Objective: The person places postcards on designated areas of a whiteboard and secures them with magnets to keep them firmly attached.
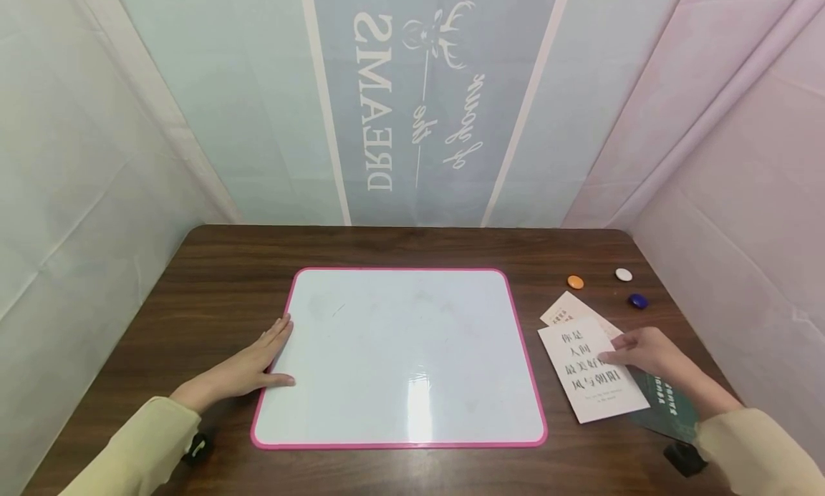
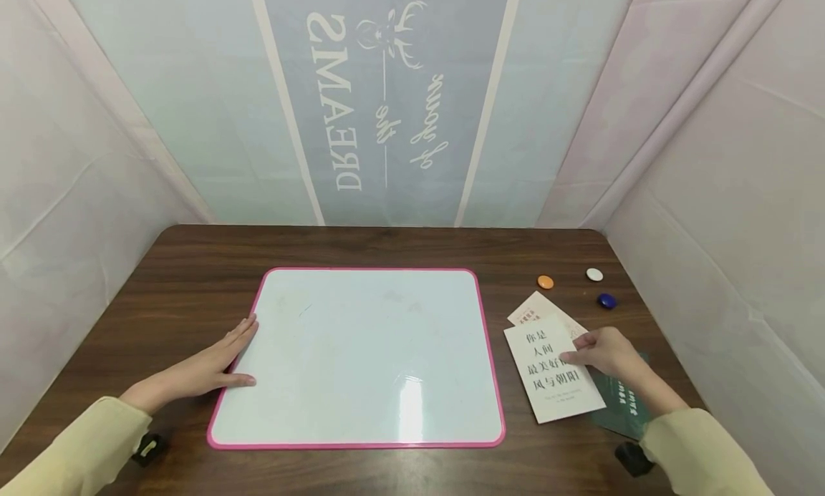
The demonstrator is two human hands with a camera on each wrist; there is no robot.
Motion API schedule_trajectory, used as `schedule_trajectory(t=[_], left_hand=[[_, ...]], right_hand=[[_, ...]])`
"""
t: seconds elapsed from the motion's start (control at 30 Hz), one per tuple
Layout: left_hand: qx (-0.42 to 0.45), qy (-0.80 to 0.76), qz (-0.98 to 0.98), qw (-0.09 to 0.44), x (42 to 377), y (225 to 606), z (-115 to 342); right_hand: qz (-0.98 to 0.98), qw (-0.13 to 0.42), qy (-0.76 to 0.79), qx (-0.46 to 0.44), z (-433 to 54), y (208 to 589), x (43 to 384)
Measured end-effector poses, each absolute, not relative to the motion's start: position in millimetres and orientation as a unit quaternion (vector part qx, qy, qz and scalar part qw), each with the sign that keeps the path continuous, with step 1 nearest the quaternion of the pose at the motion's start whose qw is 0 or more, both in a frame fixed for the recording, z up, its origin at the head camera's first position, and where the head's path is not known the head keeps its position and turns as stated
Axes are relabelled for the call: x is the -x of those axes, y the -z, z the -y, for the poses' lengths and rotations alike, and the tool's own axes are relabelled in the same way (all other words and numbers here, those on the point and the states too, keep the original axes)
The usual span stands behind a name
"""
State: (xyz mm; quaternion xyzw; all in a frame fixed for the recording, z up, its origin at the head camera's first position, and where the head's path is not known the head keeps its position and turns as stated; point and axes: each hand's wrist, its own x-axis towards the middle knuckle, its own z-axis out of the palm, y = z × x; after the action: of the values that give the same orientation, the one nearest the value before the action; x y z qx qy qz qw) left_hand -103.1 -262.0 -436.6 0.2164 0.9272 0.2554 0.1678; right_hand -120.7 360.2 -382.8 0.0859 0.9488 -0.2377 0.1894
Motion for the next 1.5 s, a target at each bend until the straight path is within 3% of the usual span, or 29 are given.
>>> schedule_trajectory(t=[1.5], left_hand=[[-0.219, -0.259, -0.926, 0.163, 101.2, 441.2, 262.4]], right_hand=[[-0.928, 0.16, 0.33, -0.069, -299.2, 375.0, 143.1]])
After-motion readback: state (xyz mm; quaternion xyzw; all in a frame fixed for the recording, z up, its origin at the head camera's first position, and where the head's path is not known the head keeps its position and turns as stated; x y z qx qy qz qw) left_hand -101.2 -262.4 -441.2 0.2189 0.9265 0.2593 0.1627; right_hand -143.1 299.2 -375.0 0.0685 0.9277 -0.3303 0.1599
